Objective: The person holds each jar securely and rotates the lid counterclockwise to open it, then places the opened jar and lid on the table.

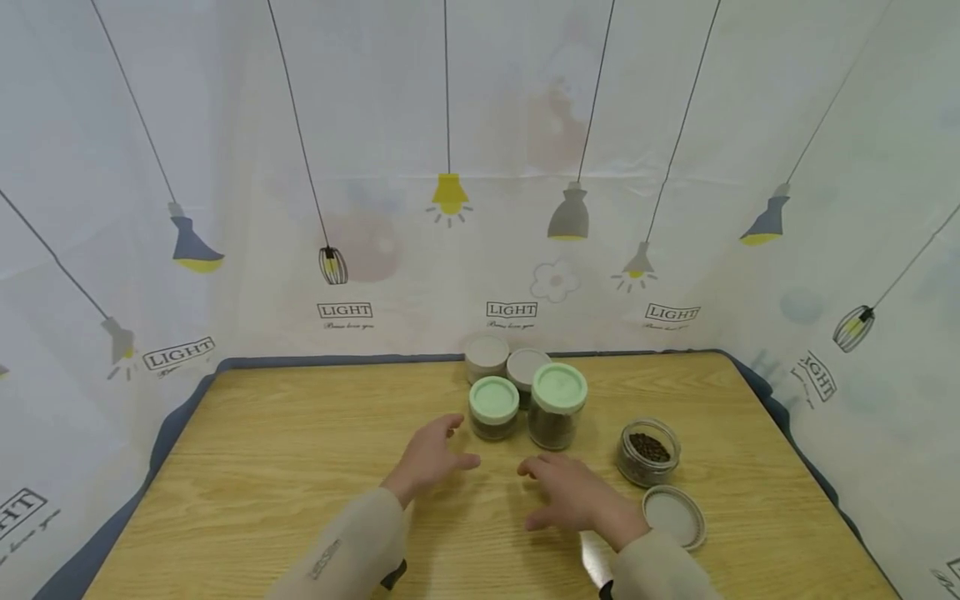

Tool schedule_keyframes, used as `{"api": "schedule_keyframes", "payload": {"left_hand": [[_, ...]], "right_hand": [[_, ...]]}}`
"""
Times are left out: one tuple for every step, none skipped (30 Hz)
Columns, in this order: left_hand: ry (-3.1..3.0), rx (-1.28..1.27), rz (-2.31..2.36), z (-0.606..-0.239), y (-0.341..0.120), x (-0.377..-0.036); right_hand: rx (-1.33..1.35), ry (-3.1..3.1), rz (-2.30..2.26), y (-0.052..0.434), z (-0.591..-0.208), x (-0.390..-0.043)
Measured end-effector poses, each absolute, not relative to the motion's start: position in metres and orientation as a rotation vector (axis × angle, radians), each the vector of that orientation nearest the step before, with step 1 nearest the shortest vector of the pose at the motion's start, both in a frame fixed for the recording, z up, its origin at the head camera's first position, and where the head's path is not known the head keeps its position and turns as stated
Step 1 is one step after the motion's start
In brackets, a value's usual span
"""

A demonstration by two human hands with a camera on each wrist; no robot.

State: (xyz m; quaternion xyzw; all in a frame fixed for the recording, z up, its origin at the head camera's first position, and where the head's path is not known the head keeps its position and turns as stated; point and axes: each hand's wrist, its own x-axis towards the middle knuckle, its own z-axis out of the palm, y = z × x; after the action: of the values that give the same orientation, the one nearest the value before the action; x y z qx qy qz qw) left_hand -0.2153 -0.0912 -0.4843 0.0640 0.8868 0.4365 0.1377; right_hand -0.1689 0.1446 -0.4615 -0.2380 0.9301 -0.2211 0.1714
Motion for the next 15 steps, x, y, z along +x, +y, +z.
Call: {"api": "schedule_keyframes", "payload": {"left_hand": [[2.568, 0.162, 1.269, -0.484, -0.088, -0.217], [2.575, 0.142, 1.275, -0.484, -0.085, -0.219], [2.578, 0.119, 1.285, -0.484, -0.082, -0.22], [2.582, 0.097, 1.297, -0.485, -0.08, -0.221], [2.585, 0.076, 1.307, -0.485, -0.077, -0.222], [2.589, 0.056, 1.316, -0.486, -0.074, -0.223], [2.591, 0.032, 1.325, -0.486, -0.071, -0.224], [2.589, 0.011, 1.34, -0.486, -0.068, -0.225], [2.584, -0.011, 1.357, -0.487, -0.066, -0.226], [2.576, -0.031, 1.378, -0.488, -0.063, -0.227], [2.57, -0.052, 1.398, -0.488, -0.061, -0.228], [2.567, -0.066, 1.417, -0.489, -0.058, -0.229], [2.566, -0.079, 1.44, -0.49, -0.056, -0.231], [2.564, -0.093, 1.462, -0.49, -0.054, -0.233], [2.566, -0.106, 1.479, -0.491, -0.052, -0.235]], "right_hand": [[-0.682, 2.646, -0.628, 0.144, -0.462, -0.169], [-0.688, 2.648, -0.63, 0.144, -0.462, -0.169], [-0.694, 2.652, -0.624, 0.143, -0.463, -0.169], [-0.695, 2.651, -0.627, 0.143, -0.463, -0.169], [-0.698, 2.651, -0.63, 0.142, -0.463, -0.169], [-0.694, 2.648, -0.63, 0.142, -0.463, -0.169], [-0.689, 2.642, -0.635, 0.142, -0.463, -0.169], [-0.681, 2.635, -0.639, 0.142, -0.462, -0.169], [-0.674, 2.631, -0.639, 0.142, -0.462, -0.169], [-0.668, 2.623, -0.646, 0.142, -0.461, -0.169], [-0.663, 2.618, -0.645, 0.142, -0.461, -0.169], [-0.655, 2.612, -0.645, 0.142, -0.46, -0.169], [-0.652, 2.609, -0.643, 0.142, -0.46, -0.169], [-0.648, 2.607, -0.642, 0.142, -0.46, -0.169], [-0.644, 2.605, -0.638, 0.142, -0.46, -0.169]]}}
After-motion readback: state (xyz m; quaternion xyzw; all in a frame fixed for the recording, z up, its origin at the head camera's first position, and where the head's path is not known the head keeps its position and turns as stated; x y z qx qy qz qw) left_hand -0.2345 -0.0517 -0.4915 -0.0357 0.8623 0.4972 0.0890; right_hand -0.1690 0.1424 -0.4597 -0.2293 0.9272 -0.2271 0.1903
